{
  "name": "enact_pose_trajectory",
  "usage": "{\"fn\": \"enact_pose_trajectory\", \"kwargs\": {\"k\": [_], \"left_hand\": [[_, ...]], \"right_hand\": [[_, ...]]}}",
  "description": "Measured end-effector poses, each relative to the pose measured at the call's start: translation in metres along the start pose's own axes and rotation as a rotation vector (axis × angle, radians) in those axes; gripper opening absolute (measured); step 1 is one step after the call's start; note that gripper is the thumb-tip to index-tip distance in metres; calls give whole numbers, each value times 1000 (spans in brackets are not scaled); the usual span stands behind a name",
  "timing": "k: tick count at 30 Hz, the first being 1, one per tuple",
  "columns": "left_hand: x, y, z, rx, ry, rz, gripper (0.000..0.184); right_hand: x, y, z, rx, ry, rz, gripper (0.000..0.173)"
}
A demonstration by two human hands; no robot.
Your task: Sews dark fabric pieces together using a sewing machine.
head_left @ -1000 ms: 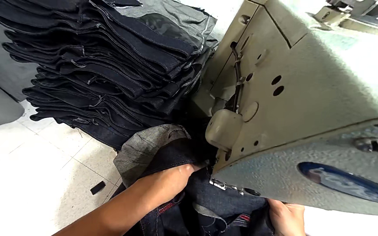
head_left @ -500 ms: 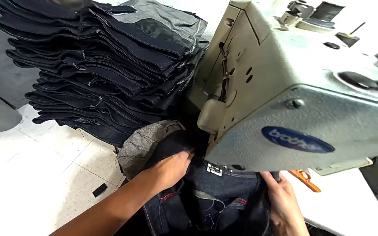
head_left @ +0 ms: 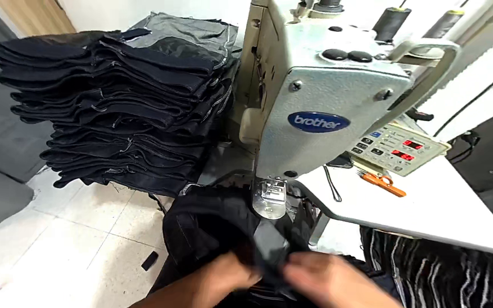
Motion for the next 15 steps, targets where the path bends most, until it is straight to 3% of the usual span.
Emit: {"fn": "enact_pose_trajectory", "kwargs": {"k": [1, 2, 4, 6, 7, 9, 12, 15], "left_hand": [[-19, -1, -11, -45, 93, -300, 25], [-40, -14, -5, -194, 239, -532, 30], [-74, -68, 32, -612, 418, -714, 28], [-68, -122, 42, -832, 300, -779, 28], [-56, -139, 36, -847, 264, -744, 26], [-28, -151, 30, -725, 197, -549, 25], [-40, -148, 40, -404, 165, -234, 31], [7, -132, -10, -211, -91, -3, 35]], "right_hand": [[-21, -25, 15, -105, 70, 89, 17], [-43, -44, 30, -187, 136, 173, 24], [-72, -55, 53, -308, 228, 218, 33], [-80, -47, 58, -419, 262, 44, 34], [-78, -43, 56, -474, 263, -89, 32], [-66, -39, 50, -492, 280, -353, 28], [-56, -36, 51, -410, 396, -625, 34], [-114, -5, 68, -415, 723, -602, 31]]}}
Point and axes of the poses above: each hand's wrist, its own z-axis away from the middle knuckle, its own y-axis out of the palm, x = y × z, the point moved 10 cm from there along -z, towards the middle knuckle, and after that the axes turned 8 degrees about -y, right-handed, at the moved point
